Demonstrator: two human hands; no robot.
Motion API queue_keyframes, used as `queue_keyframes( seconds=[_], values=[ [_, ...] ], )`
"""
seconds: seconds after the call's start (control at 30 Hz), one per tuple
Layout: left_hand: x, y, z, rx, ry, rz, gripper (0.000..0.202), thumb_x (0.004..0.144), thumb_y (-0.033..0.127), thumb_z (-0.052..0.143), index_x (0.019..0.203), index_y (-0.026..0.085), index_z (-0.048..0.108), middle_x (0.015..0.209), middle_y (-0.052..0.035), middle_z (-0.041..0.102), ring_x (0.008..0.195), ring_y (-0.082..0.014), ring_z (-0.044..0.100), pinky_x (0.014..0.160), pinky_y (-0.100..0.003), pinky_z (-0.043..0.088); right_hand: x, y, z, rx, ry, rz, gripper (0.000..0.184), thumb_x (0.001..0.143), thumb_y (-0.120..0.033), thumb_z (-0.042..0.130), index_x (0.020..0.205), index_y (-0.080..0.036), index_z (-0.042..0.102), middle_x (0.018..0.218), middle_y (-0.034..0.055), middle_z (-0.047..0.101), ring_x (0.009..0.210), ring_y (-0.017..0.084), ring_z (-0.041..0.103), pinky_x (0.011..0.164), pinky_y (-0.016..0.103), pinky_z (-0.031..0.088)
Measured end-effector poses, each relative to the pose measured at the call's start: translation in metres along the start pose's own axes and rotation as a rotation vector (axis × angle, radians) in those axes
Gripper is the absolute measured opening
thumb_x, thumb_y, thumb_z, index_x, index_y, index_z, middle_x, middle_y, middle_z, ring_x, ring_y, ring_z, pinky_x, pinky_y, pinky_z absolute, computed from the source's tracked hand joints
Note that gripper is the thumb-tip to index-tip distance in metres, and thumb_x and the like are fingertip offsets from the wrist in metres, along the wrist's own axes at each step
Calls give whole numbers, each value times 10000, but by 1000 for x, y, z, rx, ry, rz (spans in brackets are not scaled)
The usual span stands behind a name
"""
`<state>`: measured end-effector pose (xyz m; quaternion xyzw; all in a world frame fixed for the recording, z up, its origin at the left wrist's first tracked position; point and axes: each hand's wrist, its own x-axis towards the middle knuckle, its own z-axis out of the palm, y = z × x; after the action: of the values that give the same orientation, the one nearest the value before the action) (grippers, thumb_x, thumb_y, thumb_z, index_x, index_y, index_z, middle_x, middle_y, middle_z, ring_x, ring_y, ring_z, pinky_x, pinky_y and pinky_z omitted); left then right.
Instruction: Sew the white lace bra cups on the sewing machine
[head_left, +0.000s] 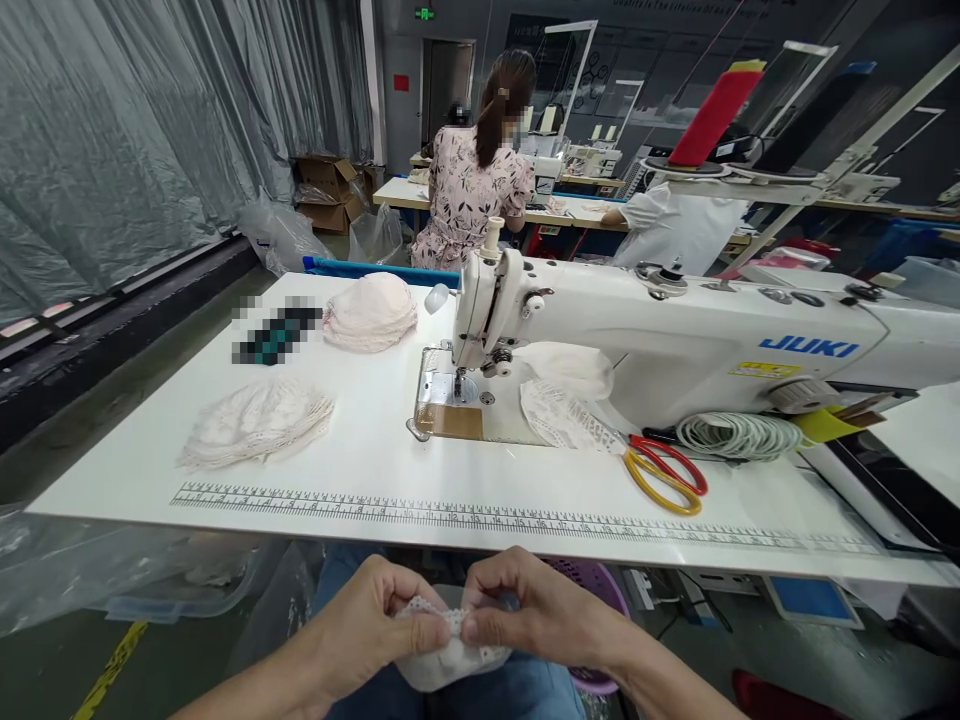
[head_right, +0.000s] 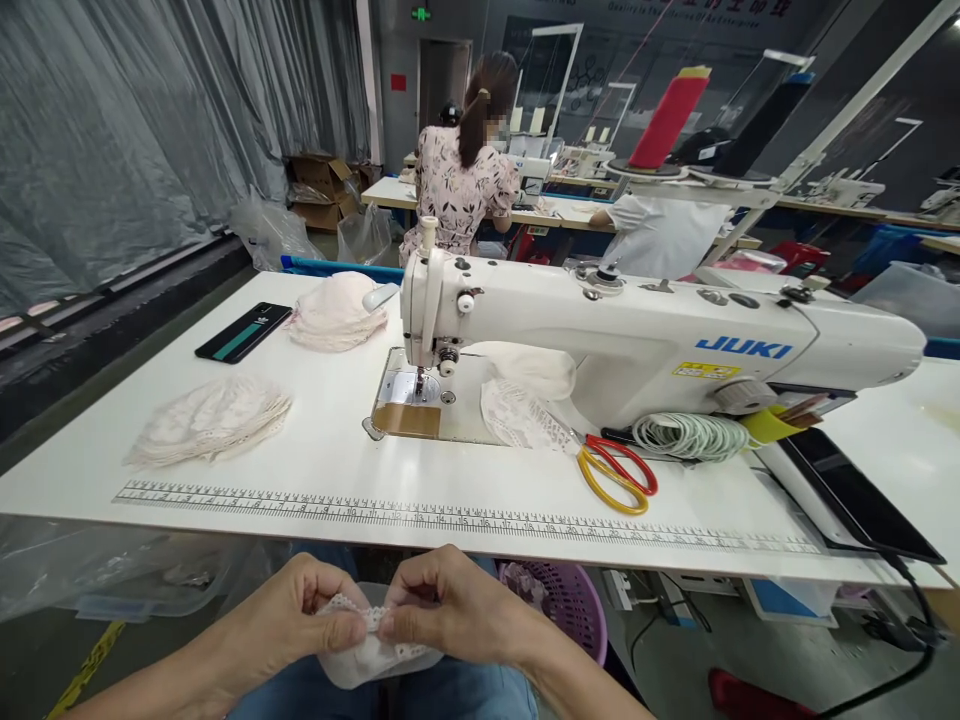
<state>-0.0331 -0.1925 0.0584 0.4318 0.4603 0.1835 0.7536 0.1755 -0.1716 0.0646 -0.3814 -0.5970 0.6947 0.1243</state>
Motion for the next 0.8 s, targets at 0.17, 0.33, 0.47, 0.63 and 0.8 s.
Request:
queue_keyframes(
  seconds=[0.17,0.33,0.47,0.63,0.8],
  values=[
    [-2,6,-4,-4,-51,-42,486,585,550,788,737,91,749,615,-42,645,607,-158,528,597,-242,376,0,5,-7,147,-112,-31,373,760,-479,684,734,-109,646,618,-16,541,574,84,458,550,197,366],
    [-2,12,-8,-14,-67,-77,461,628,542,776,742,97,743,624,-54,655,629,-178,552,619,-263,393,-1,10,-9,126,-153,-95,419,579,-456,830,762,-113,675,692,-1,593,635,107,505,597,210,407],
    [-3,9,-11,-62,-60,-65,424,630,520,792,707,113,699,655,-31,650,657,-155,529,635,-238,373,-7,9,-12,86,-168,-105,419,617,-495,797,755,-115,685,703,1,589,640,108,516,598,208,415],
    [-2,3,-11,-199,-58,-93,437,577,510,831,672,119,661,668,-41,668,625,-141,526,585,-217,347,-16,13,-18,69,-239,-148,422,667,-508,760,759,-103,687,711,-1,571,641,101,507,604,209,404],
    [1,4,-8,-145,-119,-100,409,614,471,824,695,90,701,663,-66,680,630,-154,546,595,-224,353,-12,16,-9,127,-195,-110,461,548,-489,835,773,-129,656,711,-23,578,659,105,500,605,204,391]
  ],
)
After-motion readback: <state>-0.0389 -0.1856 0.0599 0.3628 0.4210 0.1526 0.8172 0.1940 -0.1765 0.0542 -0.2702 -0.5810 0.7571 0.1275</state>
